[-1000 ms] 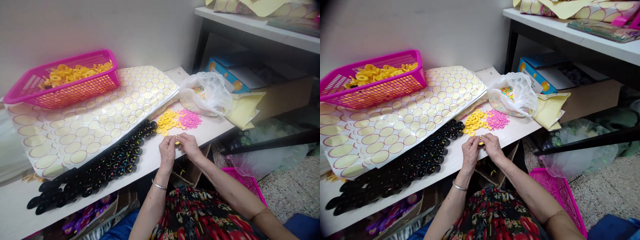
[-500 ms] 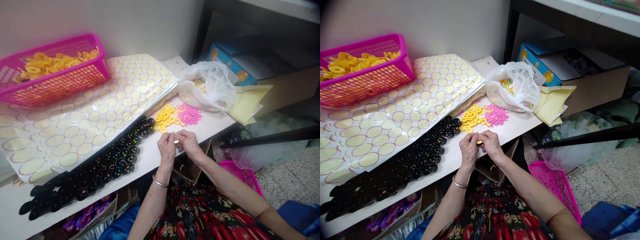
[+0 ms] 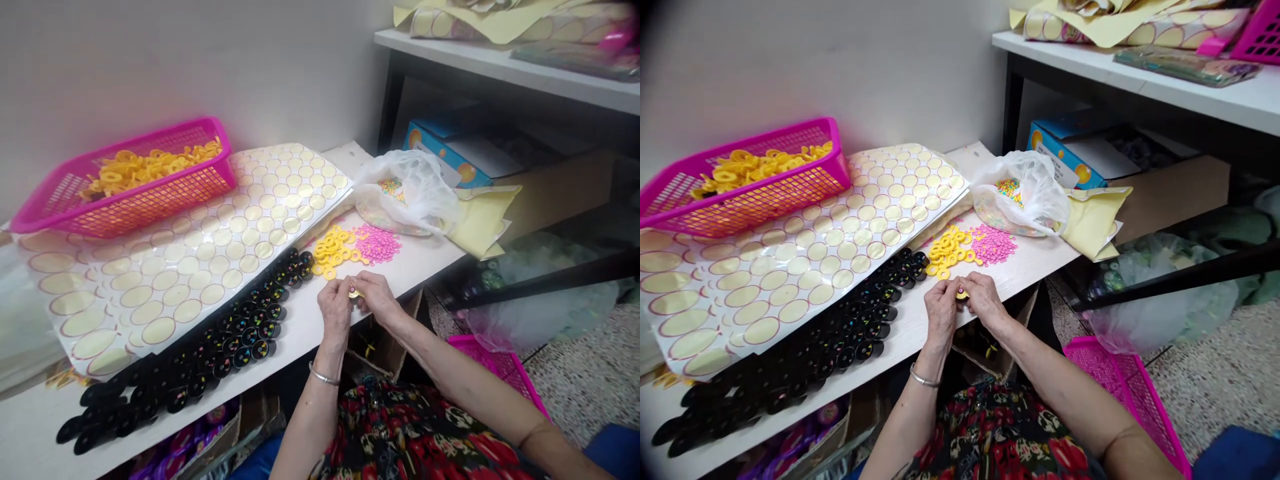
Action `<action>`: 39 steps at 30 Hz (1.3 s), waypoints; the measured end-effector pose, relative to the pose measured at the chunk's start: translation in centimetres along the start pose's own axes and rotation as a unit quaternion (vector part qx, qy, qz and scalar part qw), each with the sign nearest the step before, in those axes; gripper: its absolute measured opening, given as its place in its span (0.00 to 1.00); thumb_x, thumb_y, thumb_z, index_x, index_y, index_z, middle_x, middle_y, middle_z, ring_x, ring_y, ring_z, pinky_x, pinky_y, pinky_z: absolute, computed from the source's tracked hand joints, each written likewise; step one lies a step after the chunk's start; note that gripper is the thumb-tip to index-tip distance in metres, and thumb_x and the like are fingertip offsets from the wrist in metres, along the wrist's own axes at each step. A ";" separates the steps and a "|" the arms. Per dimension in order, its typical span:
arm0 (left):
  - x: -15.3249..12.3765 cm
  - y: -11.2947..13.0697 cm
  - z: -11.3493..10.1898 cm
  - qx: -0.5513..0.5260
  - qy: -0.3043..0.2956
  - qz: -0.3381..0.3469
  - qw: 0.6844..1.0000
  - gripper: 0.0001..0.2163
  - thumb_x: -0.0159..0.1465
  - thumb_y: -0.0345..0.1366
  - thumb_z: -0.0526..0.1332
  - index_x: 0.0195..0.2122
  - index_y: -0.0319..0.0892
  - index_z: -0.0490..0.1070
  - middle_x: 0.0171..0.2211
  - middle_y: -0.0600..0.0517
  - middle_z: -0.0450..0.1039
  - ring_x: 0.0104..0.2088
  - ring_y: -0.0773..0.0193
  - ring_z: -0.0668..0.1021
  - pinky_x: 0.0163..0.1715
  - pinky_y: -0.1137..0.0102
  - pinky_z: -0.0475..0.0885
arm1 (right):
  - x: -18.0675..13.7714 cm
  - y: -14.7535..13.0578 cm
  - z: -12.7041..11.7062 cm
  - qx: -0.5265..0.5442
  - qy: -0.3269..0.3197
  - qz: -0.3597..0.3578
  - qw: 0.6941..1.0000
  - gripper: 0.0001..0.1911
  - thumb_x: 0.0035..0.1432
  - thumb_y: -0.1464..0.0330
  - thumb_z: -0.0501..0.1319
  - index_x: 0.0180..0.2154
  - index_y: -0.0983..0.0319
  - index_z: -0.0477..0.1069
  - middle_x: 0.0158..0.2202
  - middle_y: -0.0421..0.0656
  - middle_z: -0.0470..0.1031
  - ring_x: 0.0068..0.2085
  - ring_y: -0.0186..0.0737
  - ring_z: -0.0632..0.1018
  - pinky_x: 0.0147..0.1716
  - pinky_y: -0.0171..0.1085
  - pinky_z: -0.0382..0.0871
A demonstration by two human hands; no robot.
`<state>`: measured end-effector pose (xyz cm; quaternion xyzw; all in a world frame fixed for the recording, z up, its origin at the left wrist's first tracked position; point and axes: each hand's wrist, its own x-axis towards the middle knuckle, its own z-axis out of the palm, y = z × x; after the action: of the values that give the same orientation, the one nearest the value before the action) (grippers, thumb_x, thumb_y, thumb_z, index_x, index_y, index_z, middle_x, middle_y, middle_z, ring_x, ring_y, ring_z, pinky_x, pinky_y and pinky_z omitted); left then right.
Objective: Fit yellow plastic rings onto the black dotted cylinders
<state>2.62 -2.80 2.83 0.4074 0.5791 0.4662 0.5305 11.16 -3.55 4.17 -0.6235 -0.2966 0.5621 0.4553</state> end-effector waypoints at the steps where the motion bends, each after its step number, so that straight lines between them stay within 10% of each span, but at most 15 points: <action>1: 0.0 0.1 0.1 -0.012 0.000 -0.002 1.000 0.13 0.53 0.43 0.60 0.20 0.38 0.65 0.15 0.60 0.60 0.14 0.76 0.61 0.15 0.78 0.56 | 0.2 0.1 -0.1 0.003 -0.003 -0.001 1.000 0.11 0.46 0.62 0.58 0.22 0.63 0.64 0.11 0.33 0.60 0.12 0.27 0.61 0.09 0.27 0.52; 12: 0.1 0.3 -2.4 -0.025 -0.189 0.040 0.981 0.17 0.45 0.39 0.68 0.36 0.38 0.72 0.29 0.54 0.70 0.27 0.71 0.70 0.29 0.75 0.65 | 0.0 -0.3 -0.4 0.025 -0.019 -0.026 0.999 0.16 0.45 0.59 0.62 0.20 0.64 0.65 0.10 0.34 0.61 0.12 0.27 0.61 0.11 0.28 0.52; 19: -1.3 0.6 -3.1 0.052 -0.157 0.160 0.973 0.13 0.46 0.39 0.69 0.31 0.39 0.72 0.27 0.54 0.67 0.30 0.68 0.68 0.31 0.73 0.64 | -2.3 0.8 -3.3 0.247 -0.144 -0.016 0.958 0.18 0.49 0.55 0.62 0.35 0.63 0.72 0.33 0.44 0.75 0.30 0.35 0.74 0.28 0.34 0.68; 26: -3.2 1.5 -2.9 0.200 -0.150 0.311 0.917 0.09 0.52 0.40 0.65 0.32 0.42 0.73 0.31 0.51 0.71 0.35 0.63 0.68 0.36 0.68 0.65 | -3.5 1.9 -6.1 0.230 -0.308 -0.005 0.923 0.22 0.45 0.58 0.66 0.42 0.61 0.71 0.41 0.45 0.73 0.39 0.38 0.75 0.40 0.43 0.69; 32: -4.2 1.4 -2.2 0.298 -0.197 0.456 0.815 0.07 0.58 0.35 0.58 0.37 0.40 0.71 0.34 0.48 0.73 0.34 0.62 0.70 0.36 0.66 0.64 | -3.3 1.8 -6.7 0.121 -0.271 -0.069 0.952 0.22 0.40 0.66 0.70 0.41 0.62 0.73 0.36 0.42 0.76 0.37 0.36 0.74 0.39 0.37 0.68; 39: -5.1 0.4 -1.3 0.280 -0.184 0.457 0.824 0.05 0.59 0.33 0.57 0.34 0.41 0.71 0.34 0.48 0.74 0.34 0.63 0.71 0.36 0.66 0.65 | -4.1 1.6 -6.6 -0.008 -0.197 -0.139 0.971 0.17 0.45 0.62 0.66 0.39 0.62 0.75 0.31 0.40 0.75 0.34 0.36 0.72 0.35 0.35 0.66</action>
<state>1.84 -7.78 4.47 0.8348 0.3233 0.3894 0.2165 16.53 -9.39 4.17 -0.4572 -0.4687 0.6024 0.4565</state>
